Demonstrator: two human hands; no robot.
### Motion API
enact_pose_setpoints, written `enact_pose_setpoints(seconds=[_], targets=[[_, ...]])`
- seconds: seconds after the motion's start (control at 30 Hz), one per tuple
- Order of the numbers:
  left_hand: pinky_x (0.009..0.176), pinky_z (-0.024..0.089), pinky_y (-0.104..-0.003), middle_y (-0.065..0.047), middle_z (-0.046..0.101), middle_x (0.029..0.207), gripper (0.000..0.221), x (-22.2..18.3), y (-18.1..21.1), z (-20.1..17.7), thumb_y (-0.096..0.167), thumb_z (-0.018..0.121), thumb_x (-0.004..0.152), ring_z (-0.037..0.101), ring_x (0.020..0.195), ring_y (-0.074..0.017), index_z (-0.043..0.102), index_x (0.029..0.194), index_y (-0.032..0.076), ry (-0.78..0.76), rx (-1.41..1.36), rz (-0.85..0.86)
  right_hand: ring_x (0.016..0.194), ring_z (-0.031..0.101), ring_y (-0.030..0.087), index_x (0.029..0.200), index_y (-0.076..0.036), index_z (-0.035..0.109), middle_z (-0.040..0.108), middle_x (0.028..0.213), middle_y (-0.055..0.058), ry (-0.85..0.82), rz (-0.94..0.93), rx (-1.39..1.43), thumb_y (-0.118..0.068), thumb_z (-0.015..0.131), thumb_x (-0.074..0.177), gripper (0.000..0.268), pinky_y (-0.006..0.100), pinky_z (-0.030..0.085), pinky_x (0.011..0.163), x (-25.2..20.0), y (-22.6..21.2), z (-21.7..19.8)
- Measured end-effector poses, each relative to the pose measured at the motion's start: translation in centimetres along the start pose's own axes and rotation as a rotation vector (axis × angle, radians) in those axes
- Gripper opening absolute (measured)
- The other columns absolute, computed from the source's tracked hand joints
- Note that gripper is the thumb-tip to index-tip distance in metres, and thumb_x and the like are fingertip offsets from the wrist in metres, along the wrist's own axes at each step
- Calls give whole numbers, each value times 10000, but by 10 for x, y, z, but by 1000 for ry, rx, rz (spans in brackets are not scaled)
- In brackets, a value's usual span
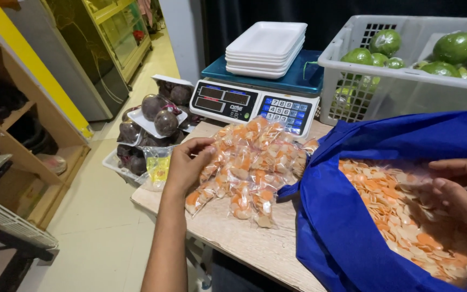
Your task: Bagging small dried food items into individual plastic bags at a packaging station.
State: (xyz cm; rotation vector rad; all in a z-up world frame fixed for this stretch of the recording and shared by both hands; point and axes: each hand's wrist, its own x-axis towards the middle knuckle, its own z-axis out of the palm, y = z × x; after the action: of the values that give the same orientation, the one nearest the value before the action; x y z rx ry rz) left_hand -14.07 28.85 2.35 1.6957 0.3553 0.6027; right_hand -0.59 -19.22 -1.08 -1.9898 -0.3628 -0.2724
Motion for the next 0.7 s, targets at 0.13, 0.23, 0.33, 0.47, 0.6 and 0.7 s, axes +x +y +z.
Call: enact_pose_setpoints(seconds=[0.13,0.23,0.33,0.47,0.6,0.7], targets=[[784,570,-250,-59,738,936,166,5,-7,0,75,714,892,655,871,-122,769,1044,44,46,-34,70,839,640,252,1313,20,676,700,1011,192,-6,-18,33,25,608,985,334,349,492,709,4,14,-3],[749,532,-254,-46,741,931,141,6,-8,3,93,707,907,642,860,-115,776,1024,56,83,-40,99,854,645,222,1256,8,709,717,1002,162,2,-62,-31,17,640,956,308,329,495,777,-2,-9,-6],[757,540,-243,-46,748,927,130,11,-9,10,70,714,904,643,851,-106,776,1018,55,127,-91,166,780,656,191,1234,-30,742,761,935,133,1,-56,-117,-35,686,948,292,298,517,759,-6,-30,-12],[765,504,-200,4,737,941,145,-3,28,36,120,702,909,611,832,-50,766,1035,86,106,12,340,1004,689,171,1186,-84,747,746,1175,56,-46,-92,-244,-128,663,919,282,304,504,920,-3,-34,-22],[721,507,-189,-21,771,983,153,-35,86,93,114,706,891,663,854,-63,769,1028,86,-108,54,440,974,683,149,1131,-114,753,747,1129,33,-3,-186,-302,-160,658,923,233,289,504,875,2,-29,-31],[706,523,-233,19,780,996,158,-52,109,148,207,733,867,706,907,-95,778,1016,177,-404,187,654,954,672,145,1115,-134,753,732,1103,29,38,-257,-328,-147,657,924,215,277,486,860,6,-22,-35]])
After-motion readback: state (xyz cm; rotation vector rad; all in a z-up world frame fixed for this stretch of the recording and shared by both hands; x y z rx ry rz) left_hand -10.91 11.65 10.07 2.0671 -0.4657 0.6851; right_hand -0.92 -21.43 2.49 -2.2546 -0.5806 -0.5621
